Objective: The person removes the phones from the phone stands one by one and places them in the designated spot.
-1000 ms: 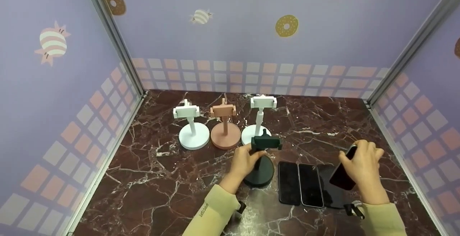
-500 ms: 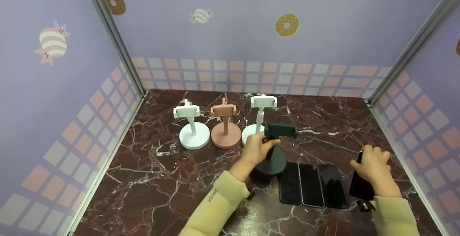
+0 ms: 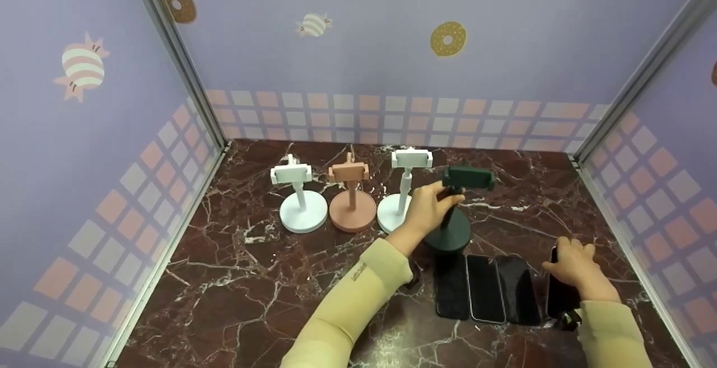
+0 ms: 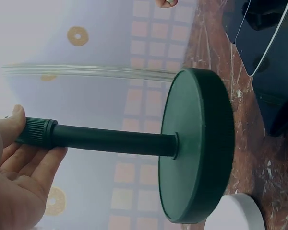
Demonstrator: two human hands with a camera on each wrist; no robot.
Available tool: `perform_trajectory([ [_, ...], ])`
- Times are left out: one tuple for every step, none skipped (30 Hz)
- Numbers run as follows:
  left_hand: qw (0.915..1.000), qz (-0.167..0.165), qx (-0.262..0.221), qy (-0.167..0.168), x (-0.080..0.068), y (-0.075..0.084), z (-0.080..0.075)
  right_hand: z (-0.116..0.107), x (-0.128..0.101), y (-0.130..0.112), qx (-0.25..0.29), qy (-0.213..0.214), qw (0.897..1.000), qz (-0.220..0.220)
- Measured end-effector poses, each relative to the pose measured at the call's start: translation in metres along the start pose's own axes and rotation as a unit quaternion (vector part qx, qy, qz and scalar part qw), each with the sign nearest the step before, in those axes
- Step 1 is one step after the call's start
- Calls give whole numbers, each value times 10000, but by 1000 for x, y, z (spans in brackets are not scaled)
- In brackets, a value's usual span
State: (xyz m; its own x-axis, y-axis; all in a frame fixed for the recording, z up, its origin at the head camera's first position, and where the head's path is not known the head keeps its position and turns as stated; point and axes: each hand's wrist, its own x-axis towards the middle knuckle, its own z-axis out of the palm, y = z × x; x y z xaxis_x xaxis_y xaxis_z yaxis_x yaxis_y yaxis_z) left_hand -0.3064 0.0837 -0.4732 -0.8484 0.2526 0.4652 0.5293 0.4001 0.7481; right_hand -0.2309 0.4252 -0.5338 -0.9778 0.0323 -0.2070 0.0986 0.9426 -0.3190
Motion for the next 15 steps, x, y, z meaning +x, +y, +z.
perform_trajectory([
  [10000,-3,35,-4,3,0,3,1,1,1,-12,-15,10000,-23],
  [10000,-27,23,-14,6,0,6,3,3,2,-27,-23,10000,-62],
  [10000,-55,-28,-22,8,0,9,5,4,2,-32,-17,9999,-103],
  [10000,-84,-42,-30,10,0,11,6,5,3,-37,-4,9999,-151],
  [9999,-111,-37,-34,13,-1,13,8,6,3,-47,17,9998,-205],
  [9999,-130,-32,-50,15,-1,15,9,7,4,-64,38,9997,-246],
  [9998,-167,-32,-72,17,-1,16,11,7,4,-74,52,9996,-280],
  [9997,-208,-79,-86,18,-2,18,12,8,5,-91,63,9994,-328],
  [9996,-235,-92,-102,20,-4,20,12,9,5,-107,74,9992,-369],
  [9996,-260,-49,-127,22,-5,22,13,11,6,-128,86,9991,-407],
  [9994,-298,-66,-158,23,-6,23,13,12,7,-151,94,9989,-443],
  [9992,-344,-77,-192,24,-8,25,14,13,8,-176,104,9986,-482],
  [9990,-392,-83,-218,26,-9,27,14,14,9,-191,119,9984,-523],
  [9988,-425,-66,-244,27,-11,29,15,15,10,-211,129,9981,-563],
  [9987,-440,-41,-271,28,-13,32,15,16,11,-220,121,9980,-581],
])
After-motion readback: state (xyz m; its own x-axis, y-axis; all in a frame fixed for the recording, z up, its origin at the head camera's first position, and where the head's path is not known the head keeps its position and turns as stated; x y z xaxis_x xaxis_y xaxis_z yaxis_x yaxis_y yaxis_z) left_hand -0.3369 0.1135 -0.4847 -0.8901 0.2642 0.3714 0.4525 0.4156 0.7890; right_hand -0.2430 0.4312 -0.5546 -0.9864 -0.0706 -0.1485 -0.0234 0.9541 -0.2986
